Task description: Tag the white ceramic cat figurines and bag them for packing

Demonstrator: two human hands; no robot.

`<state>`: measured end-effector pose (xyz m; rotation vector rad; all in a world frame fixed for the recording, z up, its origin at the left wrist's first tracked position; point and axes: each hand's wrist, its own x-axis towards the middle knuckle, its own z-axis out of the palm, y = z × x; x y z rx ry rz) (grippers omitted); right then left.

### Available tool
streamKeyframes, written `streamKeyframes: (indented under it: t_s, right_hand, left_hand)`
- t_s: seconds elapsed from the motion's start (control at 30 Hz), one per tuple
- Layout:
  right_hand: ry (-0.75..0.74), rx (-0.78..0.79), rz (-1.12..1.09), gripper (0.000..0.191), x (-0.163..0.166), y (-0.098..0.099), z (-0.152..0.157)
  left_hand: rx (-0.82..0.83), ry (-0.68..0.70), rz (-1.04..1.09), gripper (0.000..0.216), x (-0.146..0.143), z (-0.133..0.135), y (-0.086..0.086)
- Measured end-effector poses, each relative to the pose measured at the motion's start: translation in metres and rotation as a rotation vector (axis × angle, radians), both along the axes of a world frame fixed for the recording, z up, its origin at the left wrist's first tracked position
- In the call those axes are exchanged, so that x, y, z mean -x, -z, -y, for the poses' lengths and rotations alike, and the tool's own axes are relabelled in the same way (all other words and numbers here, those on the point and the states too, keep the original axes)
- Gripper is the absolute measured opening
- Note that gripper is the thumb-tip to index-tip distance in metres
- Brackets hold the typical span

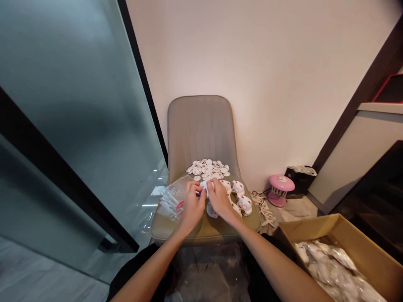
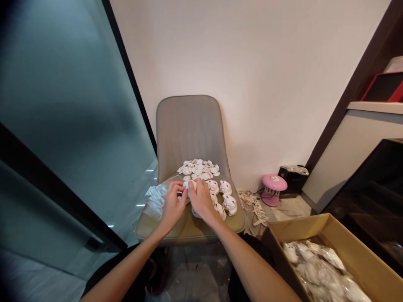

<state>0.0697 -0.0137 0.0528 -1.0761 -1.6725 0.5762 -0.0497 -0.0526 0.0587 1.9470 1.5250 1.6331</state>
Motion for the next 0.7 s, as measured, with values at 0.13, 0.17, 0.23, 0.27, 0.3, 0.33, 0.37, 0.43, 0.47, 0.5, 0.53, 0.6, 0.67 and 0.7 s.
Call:
streamKeyframes:
  t_s: [0.13, 0.17, 0.23, 0.27, 0.3, 0.33, 0.37, 0.43, 0.47, 0.5, 0.53, 0.6, 0.67, 0.7]
  right_hand:
    - [0.039, -0.024, 0.0, 0.025, 0.002, 0.0, 0.004]
    - [0.042, -0.033, -0.002, 0.024, 0.002, 0.0, 0.005]
    - [0.033, -0.039, -0.012, 0.023, 0.002, -0.001, 0.005]
    - [0.024, -0.034, -0.019, 0.024, 0.002, -0.001, 0.005]
    - [0.012, -0.024, -0.024, 0.025, 0.002, -0.002, 0.004]
    - [-0.004, -0.014, -0.026, 0.026, 0.001, -0.002, 0.004]
    - [-0.02, -0.006, -0.024, 0.027, 0.0, -0.003, 0.003]
    - [-0.044, 0.0, -0.015, 0.027, -0.001, -0.005, 0.002]
    - [-0.053, 0.002, -0.01, 0.028, -0.001, -0.006, 0.001]
    - [-0.058, 0.006, -0.006, 0.028, -0.002, -0.006, 0.001]
    - [-0.06, 0.011, -0.003, 0.029, -0.002, -0.007, 0.001]
    - [-0.066, 0.013, 0.006, 0.03, -0.003, -0.008, 0.002]
    - [-0.082, 0.006, 0.014, 0.031, -0.004, -0.009, 0.002]
    - [-0.088, -0.002, 0.017, 0.032, -0.005, -0.01, 0.002]
  left_hand:
    - [0.01, -0.017, 0.049, 0.018, -0.002, -0.001, 0.002]
    - [0.009, -0.025, 0.057, 0.019, -0.002, -0.002, 0.002]
    - [0.001, -0.031, 0.058, 0.02, -0.002, -0.001, 0.0]
    - [-0.008, -0.026, 0.052, 0.02, -0.002, 0.0, -0.001]
    - [-0.017, -0.013, 0.04, 0.019, -0.002, 0.001, -0.003]
    - [-0.026, 0.007, 0.025, 0.018, -0.002, 0.002, -0.005]
    - [-0.036, 0.026, 0.009, 0.017, -0.002, 0.003, -0.007]
    - [-0.055, 0.053, -0.03, 0.016, -0.002, 0.006, -0.011]
    - [-0.066, 0.059, -0.051, 0.016, -0.001, 0.007, -0.013]
    - [-0.076, 0.063, -0.072, 0.016, -0.001, 0.008, -0.014]
    - [-0.087, 0.067, -0.09, 0.015, 0.0, 0.009, -0.015]
    - [-0.103, 0.078, -0.121, 0.014, 0.001, 0.009, -0.016]
    - [-0.113, 0.085, -0.139, 0.013, 0.002, 0.009, -0.017]
    - [-0.116, 0.082, -0.144, 0.012, 0.003, 0.009, -0.017]
